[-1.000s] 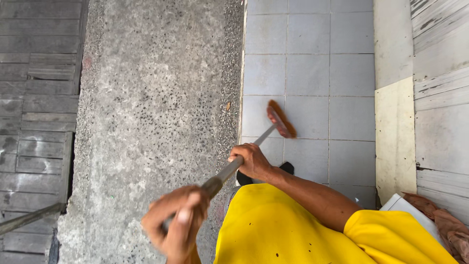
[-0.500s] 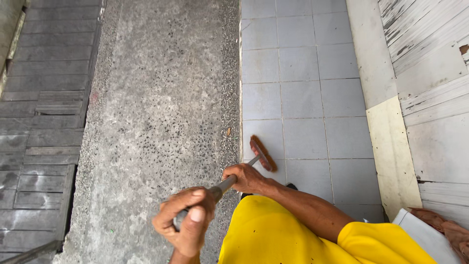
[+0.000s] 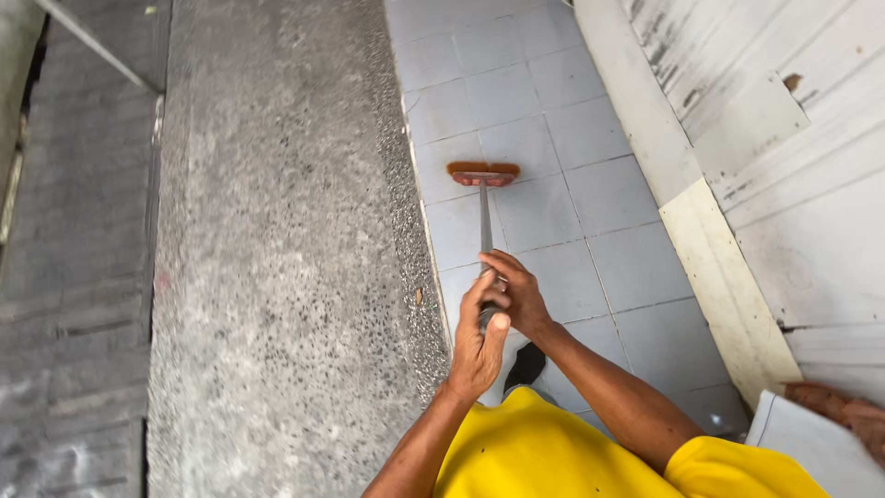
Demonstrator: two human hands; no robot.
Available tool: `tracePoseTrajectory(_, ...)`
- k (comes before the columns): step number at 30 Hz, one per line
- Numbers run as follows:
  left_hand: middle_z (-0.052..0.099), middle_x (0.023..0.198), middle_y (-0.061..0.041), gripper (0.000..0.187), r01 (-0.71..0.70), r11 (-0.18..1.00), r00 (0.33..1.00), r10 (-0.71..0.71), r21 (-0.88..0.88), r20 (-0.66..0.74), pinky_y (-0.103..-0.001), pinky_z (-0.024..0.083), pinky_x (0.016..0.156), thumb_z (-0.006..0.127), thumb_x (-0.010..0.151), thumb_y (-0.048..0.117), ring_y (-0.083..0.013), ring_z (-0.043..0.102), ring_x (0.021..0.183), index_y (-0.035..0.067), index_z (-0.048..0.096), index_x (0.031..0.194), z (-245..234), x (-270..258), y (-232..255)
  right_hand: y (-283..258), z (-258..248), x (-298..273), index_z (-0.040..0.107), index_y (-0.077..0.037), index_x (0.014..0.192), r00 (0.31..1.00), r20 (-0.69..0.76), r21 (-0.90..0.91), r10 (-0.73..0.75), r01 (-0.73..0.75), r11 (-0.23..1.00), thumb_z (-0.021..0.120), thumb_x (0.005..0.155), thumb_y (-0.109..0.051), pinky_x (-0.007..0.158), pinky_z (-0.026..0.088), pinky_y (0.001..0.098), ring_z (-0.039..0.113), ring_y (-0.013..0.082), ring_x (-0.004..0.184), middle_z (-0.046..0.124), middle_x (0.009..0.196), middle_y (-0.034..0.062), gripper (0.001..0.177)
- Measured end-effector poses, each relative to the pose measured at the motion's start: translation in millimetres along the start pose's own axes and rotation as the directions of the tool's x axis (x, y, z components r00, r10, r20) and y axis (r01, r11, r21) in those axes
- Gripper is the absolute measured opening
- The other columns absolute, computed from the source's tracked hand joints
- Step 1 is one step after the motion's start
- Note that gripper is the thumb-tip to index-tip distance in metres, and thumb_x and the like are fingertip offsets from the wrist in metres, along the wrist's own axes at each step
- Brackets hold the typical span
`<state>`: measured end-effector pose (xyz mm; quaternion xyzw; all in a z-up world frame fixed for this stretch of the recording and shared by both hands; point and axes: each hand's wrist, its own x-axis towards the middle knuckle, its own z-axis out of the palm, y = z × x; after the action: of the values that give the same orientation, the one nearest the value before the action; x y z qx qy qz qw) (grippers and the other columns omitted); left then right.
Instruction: The person sweeps a tiled walkway and a concrete surface using a broom, pushing debris along the floor and toward the edge.
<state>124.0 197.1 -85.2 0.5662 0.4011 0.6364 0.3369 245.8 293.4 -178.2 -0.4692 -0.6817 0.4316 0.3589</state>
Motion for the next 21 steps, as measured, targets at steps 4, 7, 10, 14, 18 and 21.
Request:
tracePoseTrajectory(4,0.060,0.142,-0.012,0.061,0.318,0.947,0.896,-0.317,0.047,0.311,-0.044,0.035,0.121,0.041,0.108,0.042,-0.0269,0.052,0.138,0.007,0.042,0.158,16,40,-40,54,-36,11,0.059,-0.007,0.141,0.949,-0.246,0.098,-0.196,0.226,0.969,0.076,0.084,-0.008,0.108,0.048,0.0370,0.059,0.0252,0.128,0.063,0.136,0.0139,0.059)
tracePoseTrajectory(7,0.062,0.144,-0.014,0.057,0.353,0.898,0.863,-0.421,0.263,0.278,-0.043,0.037,0.119,0.048,0.106,0.038,-0.0287,0.053,0.141,0.008,0.047,0.154,21,65,-91,62,-61,5,0.062,-0.009,0.139,0.956,-0.284,0.319,0.069,0.027,0.947,0.071,0.092,-0.014,0.100,0.055,0.0331,0.067,0.0178,0.116,0.065,0.131,0.0094,0.048)
tracePoseTrajectory(10,0.060,0.146,-0.015,0.056,0.367,0.802,0.826,-0.514,0.472,0.231,-0.042,0.043,0.115,0.060,0.099,0.024,-0.0307,0.055,0.139,0.010,0.047,0.152,29,87,-152,24,-107,0,0.062,-0.011,0.137,0.917,-0.212,0.429,0.336,-0.222,0.875,0.075,0.087,-0.019,0.093,0.058,0.0321,0.068,0.0150,0.108,0.068,0.121,0.0069,0.053)
tracePoseTrajectory(14,0.045,0.153,-0.020,0.077,0.227,0.739,0.779,-0.529,0.635,0.337,-0.043,0.041,0.115,0.071,0.087,0.005,-0.0388,0.044,0.142,0.012,0.037,0.155,63,98,-216,-21,-160,-2,0.065,-0.011,0.131,0.870,-0.219,0.365,0.442,-0.347,0.864,0.082,0.081,-0.023,0.086,0.059,0.0342,0.069,0.0177,0.099,0.069,0.119,0.0078,0.055)
tracePoseTrajectory(18,0.032,0.158,-0.024,0.087,0.208,0.718,0.699,-0.584,0.664,0.412,-0.045,0.039,0.115,0.075,0.086,0.009,-0.0417,0.035,0.145,0.017,0.027,0.158,106,117,-246,-24,-176,13,0.069,-0.007,0.124,0.865,-0.408,0.231,0.291,-0.211,0.950,0.083,0.084,-0.024,0.094,0.057,0.0338,0.070,0.0192,0.113,0.071,0.127,0.0110,0.045)
tracePoseTrajectory(21,0.026,0.161,-0.026,0.088,0.128,0.755,0.667,-0.546,0.644,0.508,-0.046,0.037,0.114,0.077,0.085,0.009,-0.0436,0.032,0.145,0.019,0.025,0.157,125,134,-262,-18,-180,17,0.070,-0.008,0.120,0.847,-0.436,0.181,0.305,-0.249,0.951,0.084,0.082,-0.025,0.095,0.059,0.0328,0.071,0.0192,0.116,0.072,0.128,0.0123,0.044)
